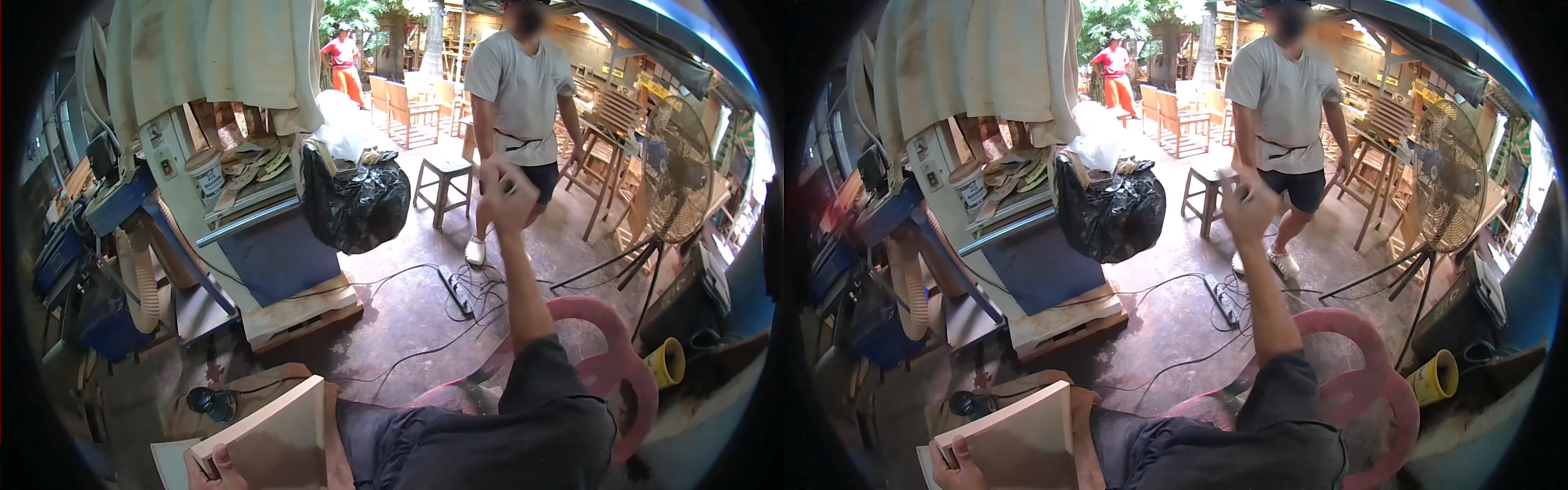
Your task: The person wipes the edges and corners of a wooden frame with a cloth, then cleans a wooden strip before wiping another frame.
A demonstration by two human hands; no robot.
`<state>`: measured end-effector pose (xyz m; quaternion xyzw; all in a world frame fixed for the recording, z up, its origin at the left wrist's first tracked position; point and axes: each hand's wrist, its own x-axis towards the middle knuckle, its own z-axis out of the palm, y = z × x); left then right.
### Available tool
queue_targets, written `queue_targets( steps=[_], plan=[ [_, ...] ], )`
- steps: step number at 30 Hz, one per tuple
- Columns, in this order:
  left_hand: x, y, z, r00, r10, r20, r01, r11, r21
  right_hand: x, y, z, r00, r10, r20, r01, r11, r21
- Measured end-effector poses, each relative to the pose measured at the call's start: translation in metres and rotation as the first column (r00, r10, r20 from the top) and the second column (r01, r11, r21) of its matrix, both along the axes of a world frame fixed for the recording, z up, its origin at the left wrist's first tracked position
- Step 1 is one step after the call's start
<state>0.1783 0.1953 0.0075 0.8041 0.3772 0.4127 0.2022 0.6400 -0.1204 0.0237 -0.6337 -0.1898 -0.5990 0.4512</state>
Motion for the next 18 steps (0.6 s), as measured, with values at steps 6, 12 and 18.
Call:
queue_targets(
  steps=[6,12,18],
  plan=[
    [-0.008,-0.008,0.002,0.998,0.022,0.052,-0.021,1.0,-0.018,-0.029,-0.004,0.096,0.946,-0.201,0.255,0.176,0.977,0.117],
    [-0.015,-0.006,-0.001,0.999,0.011,0.046,-0.011,1.0,0.001,-0.048,-0.014,0.113,0.892,-0.31,0.329,0.262,0.948,0.182],
    [-0.012,-0.009,0.0,0.997,0.001,0.083,-0.003,1.0,0.027,-0.062,-0.016,0.103,0.932,-0.211,0.293,0.198,0.977,0.076]
  ],
)
